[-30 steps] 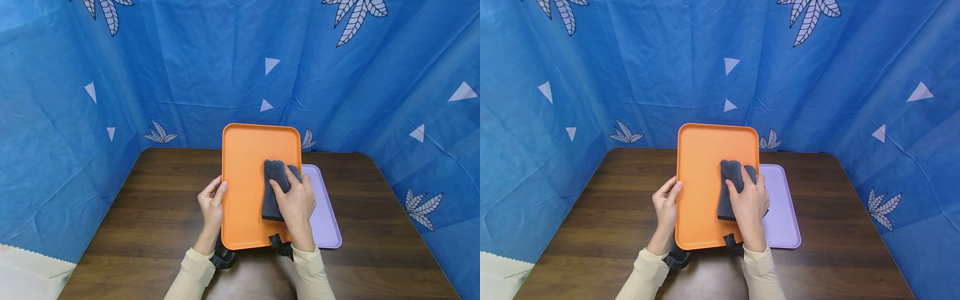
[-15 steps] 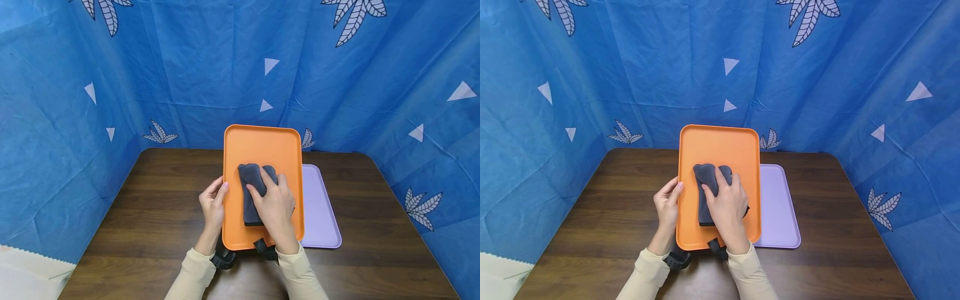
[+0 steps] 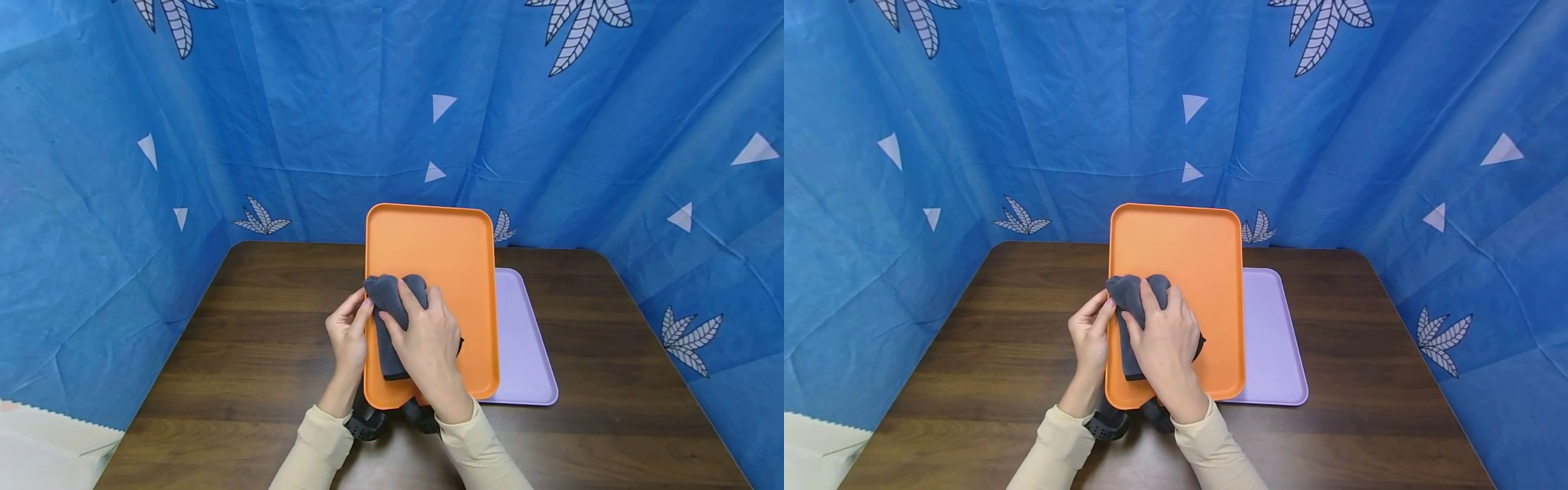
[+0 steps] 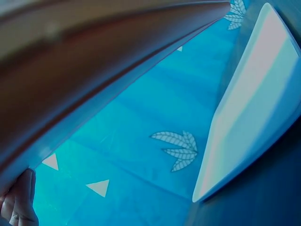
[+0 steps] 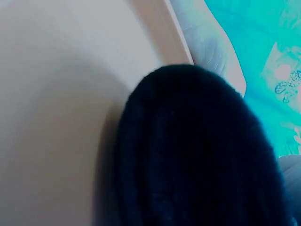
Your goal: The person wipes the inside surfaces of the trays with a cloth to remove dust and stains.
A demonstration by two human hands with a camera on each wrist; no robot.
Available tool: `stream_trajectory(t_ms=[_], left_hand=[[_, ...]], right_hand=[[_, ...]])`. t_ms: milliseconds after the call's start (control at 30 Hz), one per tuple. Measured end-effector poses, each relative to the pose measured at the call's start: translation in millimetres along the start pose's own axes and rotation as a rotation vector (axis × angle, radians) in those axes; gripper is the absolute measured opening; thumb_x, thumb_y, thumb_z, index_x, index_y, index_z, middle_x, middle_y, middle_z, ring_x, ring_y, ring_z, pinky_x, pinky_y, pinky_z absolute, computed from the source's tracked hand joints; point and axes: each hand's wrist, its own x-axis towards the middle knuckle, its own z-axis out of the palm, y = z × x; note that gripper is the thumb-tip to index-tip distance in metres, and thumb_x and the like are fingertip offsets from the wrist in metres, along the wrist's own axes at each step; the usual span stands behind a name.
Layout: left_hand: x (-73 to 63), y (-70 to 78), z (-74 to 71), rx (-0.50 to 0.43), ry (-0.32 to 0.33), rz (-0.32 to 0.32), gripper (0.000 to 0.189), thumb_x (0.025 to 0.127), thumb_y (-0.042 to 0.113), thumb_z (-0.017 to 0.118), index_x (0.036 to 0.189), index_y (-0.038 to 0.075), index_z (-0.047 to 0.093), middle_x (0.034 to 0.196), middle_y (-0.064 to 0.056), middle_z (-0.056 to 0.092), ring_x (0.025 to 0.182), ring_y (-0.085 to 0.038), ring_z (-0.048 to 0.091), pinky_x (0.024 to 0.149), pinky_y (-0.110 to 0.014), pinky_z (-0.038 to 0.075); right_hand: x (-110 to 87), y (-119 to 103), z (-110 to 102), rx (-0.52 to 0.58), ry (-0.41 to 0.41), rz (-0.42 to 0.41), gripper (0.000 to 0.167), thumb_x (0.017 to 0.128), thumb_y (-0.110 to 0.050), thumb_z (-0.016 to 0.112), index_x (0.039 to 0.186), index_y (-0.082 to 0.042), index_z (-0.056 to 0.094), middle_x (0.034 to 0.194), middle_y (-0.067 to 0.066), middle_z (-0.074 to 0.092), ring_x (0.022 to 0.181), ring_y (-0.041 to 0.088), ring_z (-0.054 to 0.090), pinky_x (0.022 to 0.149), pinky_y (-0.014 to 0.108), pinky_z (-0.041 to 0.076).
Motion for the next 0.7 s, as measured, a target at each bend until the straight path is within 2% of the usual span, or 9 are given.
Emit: stream_trajectory(t_ms=[367, 567, 700], left_hand=[[-0.5, -0.6, 1.8, -0.021, 0.007, -0.032, 0.032, 0.091, -0.003, 0.061, 0.113, -0.025, 0.057, 0.095, 0.008, 0.074, 0.085, -0.005, 0.069, 0.073, -0.019, 0.056], [0.2, -0.5, 0.9, -0.011, 0.021, -0.03, 0.032, 0.091, -0.002, 0.062, 0.113, -0.024, 0.058, 0.092, 0.008, 0.074, 0.08, -0.005, 0.068, 0.071, -0.019, 0.056], [1.2, 0.5, -0.2, 0.002, 0.028, -0.03, 0.031, 0.091, -0.001, 0.062, 0.113, -0.023, 0.059, 0.091, 0.009, 0.074, 0.08, -0.004, 0.068, 0.071, -0.019, 0.056]], right_hand=[[-0.1, 13, -3, 0.035, -0.012, 0.034, 0.056, 0.075, -0.036, 0.085, 0.125, -0.017, 0.068, 0.088, 0.014, 0.056, 0.06, 0.021, 0.05, 0.048, 0.031, 0.042], [1.1, 27, -8, 0.016, -0.018, 0.117, 0.058, 0.074, -0.038, 0.084, 0.126, -0.017, 0.068, 0.089, 0.014, 0.055, 0.054, 0.019, 0.043, 0.044, 0.027, 0.035], [2.0, 40, -12, 0.018, 0.0, 0.181, 0.059, 0.074, -0.038, 0.085, 0.126, -0.016, 0.068, 0.089, 0.015, 0.055, 0.054, 0.022, 0.044, 0.045, 0.031, 0.037]])
